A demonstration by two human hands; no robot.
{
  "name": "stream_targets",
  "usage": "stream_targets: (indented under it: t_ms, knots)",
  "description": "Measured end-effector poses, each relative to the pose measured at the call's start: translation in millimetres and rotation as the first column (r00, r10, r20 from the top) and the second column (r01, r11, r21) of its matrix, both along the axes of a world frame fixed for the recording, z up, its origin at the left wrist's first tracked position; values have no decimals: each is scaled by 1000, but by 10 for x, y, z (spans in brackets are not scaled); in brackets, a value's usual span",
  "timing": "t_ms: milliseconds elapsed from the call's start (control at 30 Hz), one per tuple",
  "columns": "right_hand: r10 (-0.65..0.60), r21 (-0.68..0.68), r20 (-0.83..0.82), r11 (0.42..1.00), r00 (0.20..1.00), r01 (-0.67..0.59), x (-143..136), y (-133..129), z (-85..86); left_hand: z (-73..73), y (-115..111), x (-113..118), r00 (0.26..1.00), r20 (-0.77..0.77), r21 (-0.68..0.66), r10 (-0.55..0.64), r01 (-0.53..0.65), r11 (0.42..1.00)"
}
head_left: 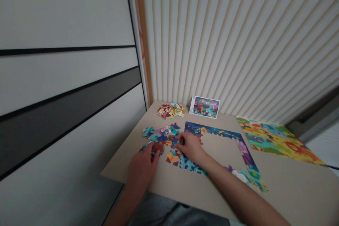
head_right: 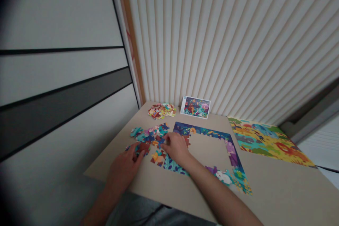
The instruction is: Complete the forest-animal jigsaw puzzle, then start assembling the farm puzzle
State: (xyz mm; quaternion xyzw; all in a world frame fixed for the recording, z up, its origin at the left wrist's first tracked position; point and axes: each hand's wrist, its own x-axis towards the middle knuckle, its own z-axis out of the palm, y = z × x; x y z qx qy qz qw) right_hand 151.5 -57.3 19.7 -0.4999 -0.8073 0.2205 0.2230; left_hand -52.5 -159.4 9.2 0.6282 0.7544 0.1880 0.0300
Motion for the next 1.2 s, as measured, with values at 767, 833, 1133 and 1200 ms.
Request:
stream_targets:
  t_ms: [767,833,1133,1200]
  knots:
    - [-208,-125,-212,975,955,184,1526,462,-180,140,1102,1090,592,-266,65,-760,798,599]
    - [-198,-102,-200,978,960,180,1521,461,-188,132,1049,1069,577,-231,84,-783,814,575]
    - [-206,-205,-285,967,936,150,1631,396,-89,14,1085,1012,593,-86,158,-800,801,577]
    - [-191,-251,-282,960,940,120,1659,374,-65,-16,1106,1002,598,-70,165,-798,796,582]
